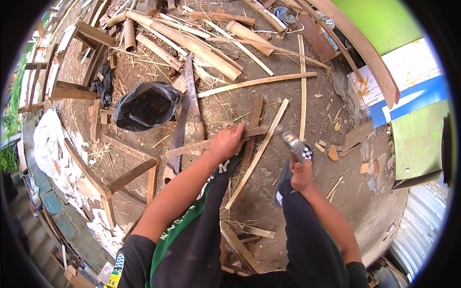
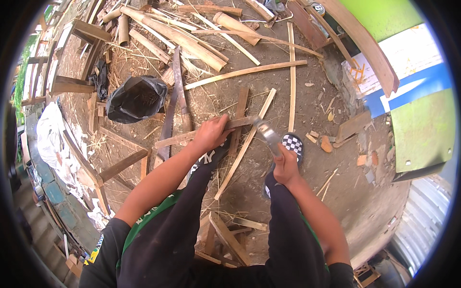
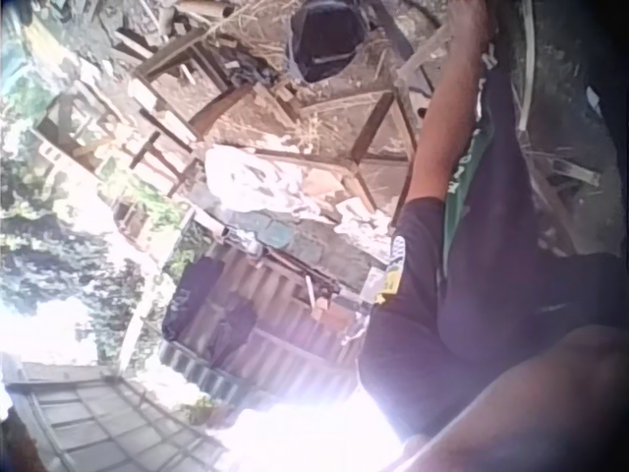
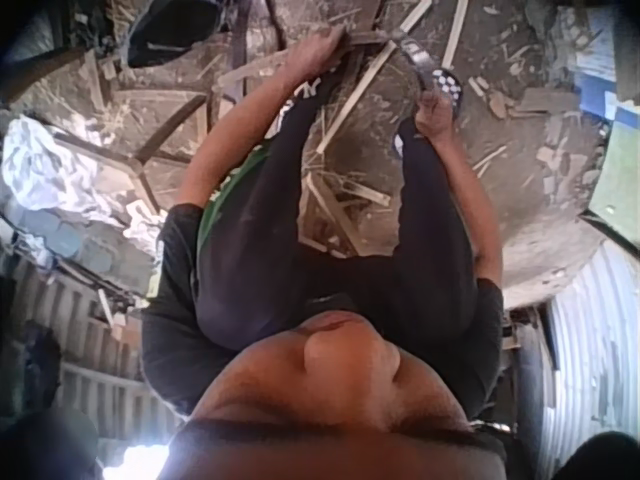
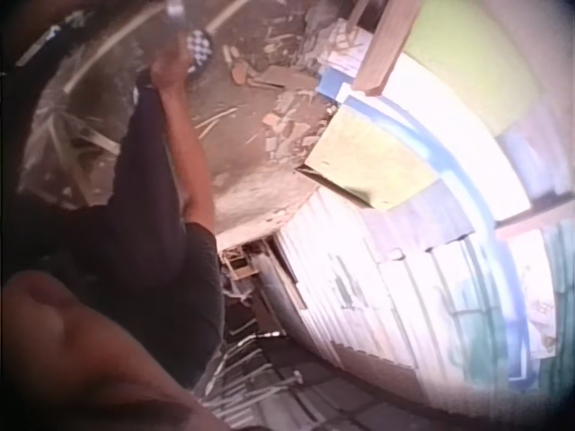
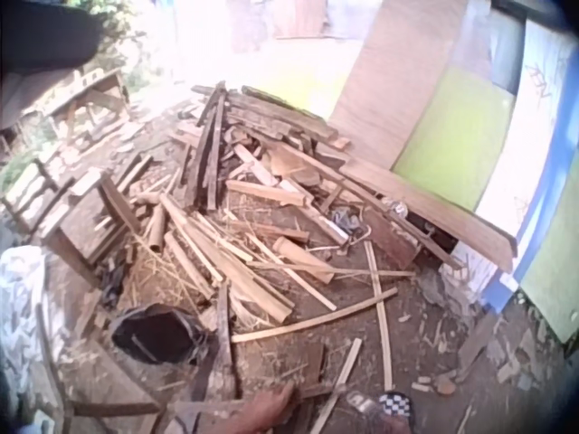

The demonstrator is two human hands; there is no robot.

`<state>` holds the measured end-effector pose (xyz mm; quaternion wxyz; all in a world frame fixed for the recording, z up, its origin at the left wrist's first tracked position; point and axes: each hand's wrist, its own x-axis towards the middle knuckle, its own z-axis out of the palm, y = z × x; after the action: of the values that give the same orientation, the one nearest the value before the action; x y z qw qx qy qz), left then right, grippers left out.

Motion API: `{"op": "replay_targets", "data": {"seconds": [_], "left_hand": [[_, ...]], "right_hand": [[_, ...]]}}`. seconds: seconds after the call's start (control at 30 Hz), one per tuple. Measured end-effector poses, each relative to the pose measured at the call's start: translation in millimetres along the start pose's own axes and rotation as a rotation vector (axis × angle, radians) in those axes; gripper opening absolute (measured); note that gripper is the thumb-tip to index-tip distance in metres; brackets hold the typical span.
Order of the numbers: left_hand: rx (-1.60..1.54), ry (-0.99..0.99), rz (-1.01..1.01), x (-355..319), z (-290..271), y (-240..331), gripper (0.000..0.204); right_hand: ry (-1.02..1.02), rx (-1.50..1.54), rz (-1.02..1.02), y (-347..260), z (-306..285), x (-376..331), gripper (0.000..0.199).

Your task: The person sits on the ground and repeatedly strikes a piece of wood with a hammer to break it into smaller pieces. They adjust the wood and continue hammering until it is fragmented.

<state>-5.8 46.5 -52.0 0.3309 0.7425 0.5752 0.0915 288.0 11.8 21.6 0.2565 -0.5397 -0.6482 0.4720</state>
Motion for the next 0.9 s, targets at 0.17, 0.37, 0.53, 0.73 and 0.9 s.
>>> {"op": "replay_targets", "data": {"seconds": [0.17, 0.37, 0.53, 0.73, 0.9], "left_hand": [[-0.017, -0.019, -0.006, -2, -5, -4, 0.037], [-0.004, -0.025, -0.015, 5, -3, 4, 0.037], [0.010, -0.005, -0.002, 0, -4, -3, 0.037], [0.004, -0.008, -0.002, 3, -1, 0, 0.036], [-0.014, 0.019, -0.024, -1, -2, 3, 0.035]], "right_hand": [[-0.247, -0.381, 0.362, -18, 2, 15, 0.048], [-0.072, -0.223, 0.068, 7, 4, 1, 0.052], [-0.117, -0.222, 0.234, -16, 0, 16, 0.050], [-0.245, -0.227, 0.447, 6, 5, 21, 0.053], [-0.043, -0.038, 0.293, -5, 2, 8, 0.063]]}}
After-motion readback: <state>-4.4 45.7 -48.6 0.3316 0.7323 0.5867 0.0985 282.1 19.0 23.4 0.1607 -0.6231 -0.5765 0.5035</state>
